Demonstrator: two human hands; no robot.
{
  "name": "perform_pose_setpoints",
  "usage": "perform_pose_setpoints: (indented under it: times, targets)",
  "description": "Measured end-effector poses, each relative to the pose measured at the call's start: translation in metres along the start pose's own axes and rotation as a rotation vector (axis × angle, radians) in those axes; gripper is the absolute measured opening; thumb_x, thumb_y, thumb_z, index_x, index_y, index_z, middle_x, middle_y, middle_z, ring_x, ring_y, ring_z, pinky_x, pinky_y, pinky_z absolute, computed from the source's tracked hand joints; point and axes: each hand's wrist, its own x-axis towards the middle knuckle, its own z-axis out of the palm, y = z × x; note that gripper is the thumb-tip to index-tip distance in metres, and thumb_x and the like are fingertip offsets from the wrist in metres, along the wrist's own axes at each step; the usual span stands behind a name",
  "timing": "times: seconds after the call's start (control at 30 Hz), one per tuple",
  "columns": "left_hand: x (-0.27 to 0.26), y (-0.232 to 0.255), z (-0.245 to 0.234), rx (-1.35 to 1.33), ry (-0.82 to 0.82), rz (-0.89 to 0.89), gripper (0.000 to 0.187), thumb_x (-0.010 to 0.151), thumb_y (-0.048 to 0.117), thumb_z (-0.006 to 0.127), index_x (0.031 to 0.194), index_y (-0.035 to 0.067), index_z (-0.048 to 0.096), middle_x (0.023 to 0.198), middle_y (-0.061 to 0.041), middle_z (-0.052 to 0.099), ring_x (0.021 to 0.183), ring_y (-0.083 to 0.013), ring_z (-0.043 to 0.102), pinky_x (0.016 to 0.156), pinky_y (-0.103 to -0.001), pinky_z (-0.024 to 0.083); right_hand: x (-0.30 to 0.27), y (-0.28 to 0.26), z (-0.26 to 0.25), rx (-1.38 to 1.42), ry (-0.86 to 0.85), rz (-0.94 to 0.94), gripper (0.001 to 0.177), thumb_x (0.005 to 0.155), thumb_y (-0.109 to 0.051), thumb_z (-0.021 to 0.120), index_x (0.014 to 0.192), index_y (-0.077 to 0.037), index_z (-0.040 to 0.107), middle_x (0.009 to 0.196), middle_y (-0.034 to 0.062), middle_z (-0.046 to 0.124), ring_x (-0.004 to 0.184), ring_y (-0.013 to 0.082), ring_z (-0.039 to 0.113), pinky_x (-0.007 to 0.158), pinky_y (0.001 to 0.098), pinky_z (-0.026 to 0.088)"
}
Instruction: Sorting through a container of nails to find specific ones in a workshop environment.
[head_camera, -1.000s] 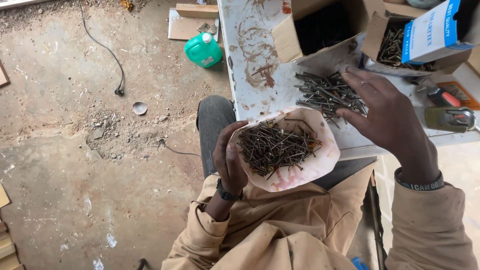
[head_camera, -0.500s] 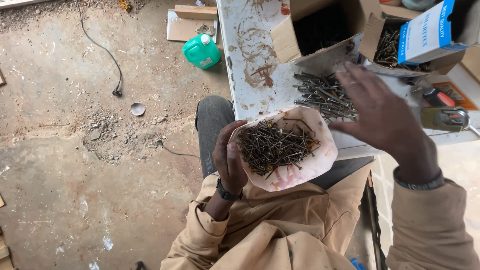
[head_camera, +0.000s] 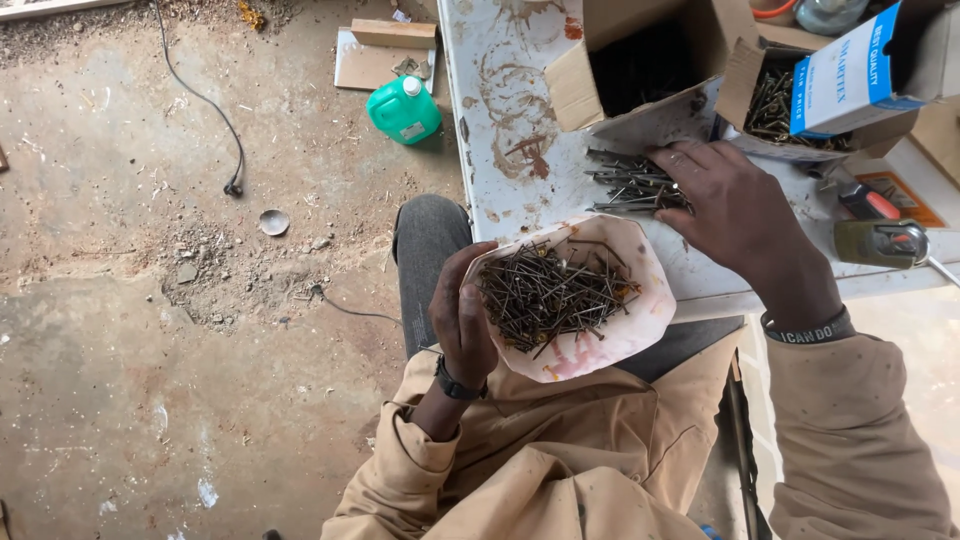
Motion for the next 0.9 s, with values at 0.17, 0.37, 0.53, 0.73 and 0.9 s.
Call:
perform_pose_setpoints:
  times: [0.17, 0.37, 0.53, 0.73, 0.9]
  targets:
    - [-0.001, 0.003, -0.001, 0.036, -0.004, -0.018, 0.042, 0.110, 0.030, 0.034, 0.124, 0.004, 0.064, 0.121, -0.013, 0.069, 0.112, -0.0271, 0.068, 0.097, -0.040, 0.056, -0.007, 0.001, -0.001, 0.074, -0.008, -0.015, 0.077, 0.082, -0.032, 0.079, 0.152, -0.008, 0.056, 0.145, 0.0192, 0.060, 0.126, 0.0407, 0.057, 0.097, 0.0519, 0.052]
    - [-0.002, 0.004, -0.002, 0.083, -0.002, -0.034, 0.041, 0.110, 0.029, 0.033, 0.125, 0.006, 0.064, 0.123, -0.011, 0.068, 0.115, -0.0266, 0.067, 0.100, -0.040, 0.053, -0.016, 0.001, -0.012, 0.094, -0.004, -0.026, 0.088, 0.080, -0.033, 0.081, 0.157, -0.003, 0.052, 0.150, 0.0243, 0.059, 0.130, 0.0426, 0.059, 0.100, 0.0521, 0.053]
    - [-0.001, 0.002, 0.000, 0.063, 0.004, -0.024, 0.041, 0.110, 0.030, 0.033, 0.125, 0.007, 0.064, 0.123, -0.011, 0.068, 0.114, -0.0262, 0.067, 0.100, -0.039, 0.053, -0.007, 0.007, 0.001, -0.064, -0.033, -0.017, 0.089, 0.078, -0.054, 0.077, 0.151, -0.008, 0.058, 0.148, 0.0149, 0.061, 0.129, 0.0350, 0.060, 0.096, 0.0474, 0.056]
    - [-0.002, 0.001, -0.001, 0.055, -0.007, -0.032, 0.042, 0.110, 0.029, 0.033, 0.126, 0.007, 0.064, 0.124, -0.012, 0.068, 0.115, -0.0272, 0.067, 0.101, -0.040, 0.053, 0.005, 0.009, 0.014, -0.122, -0.066, 0.022, 0.067, 0.077, -0.045, 0.079, 0.134, -0.012, 0.065, 0.120, 0.0113, 0.064, 0.101, 0.0336, 0.065, 0.069, 0.0473, 0.060]
    - [-0.001, 0.004, -0.001, 0.054, -0.002, -0.043, 0.042, 0.109, 0.029, 0.033, 0.124, 0.005, 0.064, 0.122, -0.012, 0.069, 0.114, -0.0264, 0.067, 0.101, -0.039, 0.052, 0.012, 0.013, 0.028, -0.213, 0.134, -0.051, 0.046, 0.080, -0.034, 0.072, 0.116, -0.009, 0.060, 0.105, 0.0116, 0.061, 0.098, 0.0308, 0.062, 0.075, 0.0407, 0.055]
